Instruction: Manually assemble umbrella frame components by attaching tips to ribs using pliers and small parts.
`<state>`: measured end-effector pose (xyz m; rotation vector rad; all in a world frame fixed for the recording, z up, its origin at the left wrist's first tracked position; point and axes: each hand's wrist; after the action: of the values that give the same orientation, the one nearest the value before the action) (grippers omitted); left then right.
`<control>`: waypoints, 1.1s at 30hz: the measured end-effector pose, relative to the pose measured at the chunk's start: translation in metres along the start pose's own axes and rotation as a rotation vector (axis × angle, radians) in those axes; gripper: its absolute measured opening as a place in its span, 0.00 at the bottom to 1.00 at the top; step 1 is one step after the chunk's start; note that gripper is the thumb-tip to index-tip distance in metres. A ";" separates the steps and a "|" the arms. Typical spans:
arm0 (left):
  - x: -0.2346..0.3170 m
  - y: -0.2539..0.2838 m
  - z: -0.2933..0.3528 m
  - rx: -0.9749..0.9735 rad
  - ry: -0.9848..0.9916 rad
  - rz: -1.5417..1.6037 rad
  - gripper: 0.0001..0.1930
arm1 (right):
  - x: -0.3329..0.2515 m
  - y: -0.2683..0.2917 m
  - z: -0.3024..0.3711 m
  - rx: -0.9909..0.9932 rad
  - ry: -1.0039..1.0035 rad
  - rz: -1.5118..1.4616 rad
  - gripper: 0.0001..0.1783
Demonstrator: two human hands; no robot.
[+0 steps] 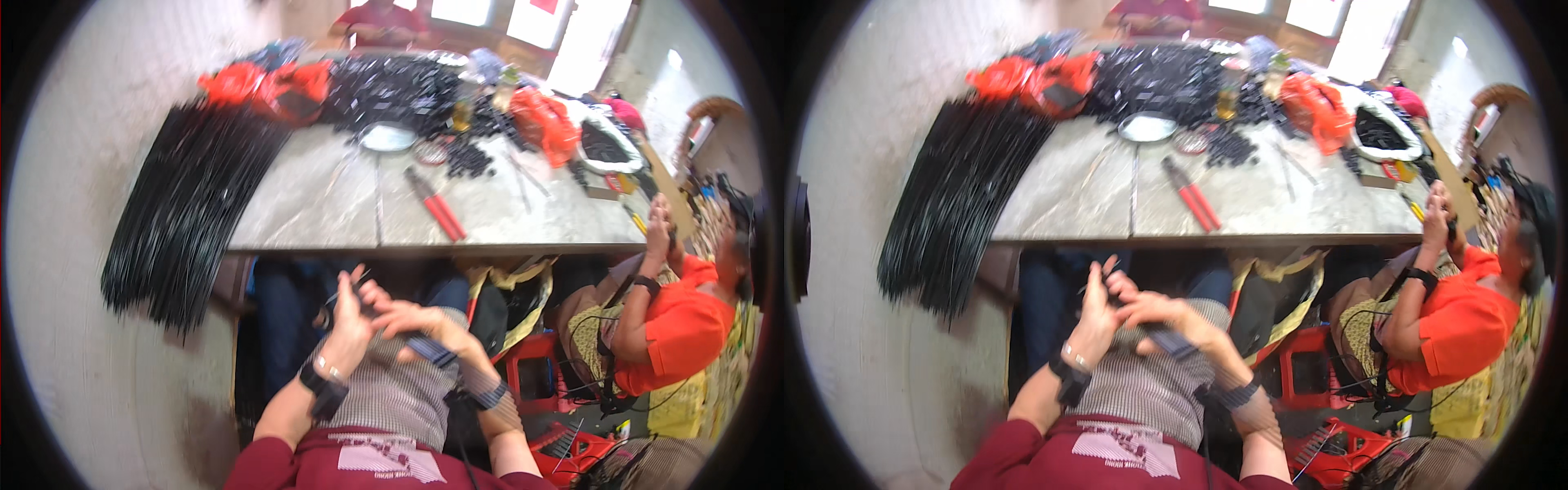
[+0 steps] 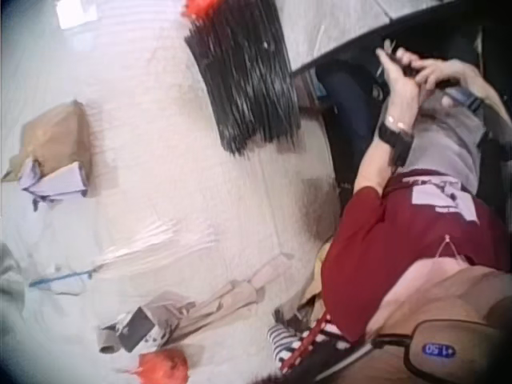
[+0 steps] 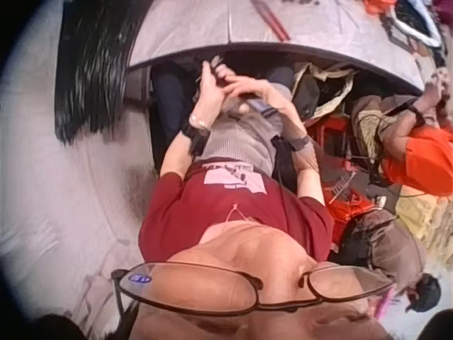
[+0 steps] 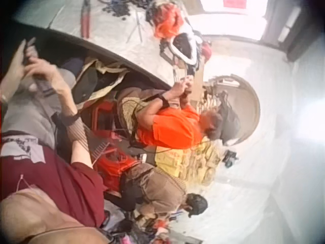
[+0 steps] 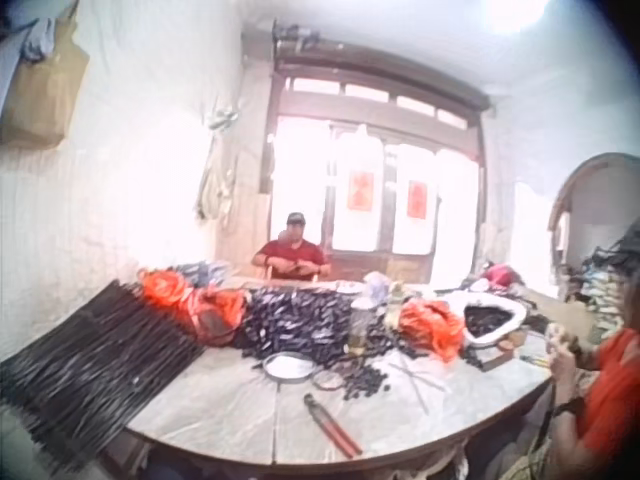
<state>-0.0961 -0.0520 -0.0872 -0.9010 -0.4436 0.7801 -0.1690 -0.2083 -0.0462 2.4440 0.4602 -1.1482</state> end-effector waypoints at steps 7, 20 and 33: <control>0.045 -0.070 0.079 -0.257 -0.261 0.032 0.14 | -0.025 -0.036 -0.055 0.229 0.180 -0.296 0.39; 0.061 -0.097 0.142 -0.166 -1.229 -0.789 0.20 | -0.020 -0.089 -0.084 0.428 0.306 0.702 0.19; 0.025 -0.092 0.044 0.197 -1.260 -1.125 0.13 | 0.056 -0.092 -0.061 0.474 -0.092 0.159 0.12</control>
<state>-0.0705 -0.0451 0.0150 0.2252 -1.7429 0.2119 -0.1370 -0.0923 -0.0745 2.7388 -0.0459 -1.4204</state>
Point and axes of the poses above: each hand's wrist, its own z-axis away from the middle knuckle, its own y-axis out of the back of the hand, x = y × z, and after that the axes turned 13 degrees about y, right-handed
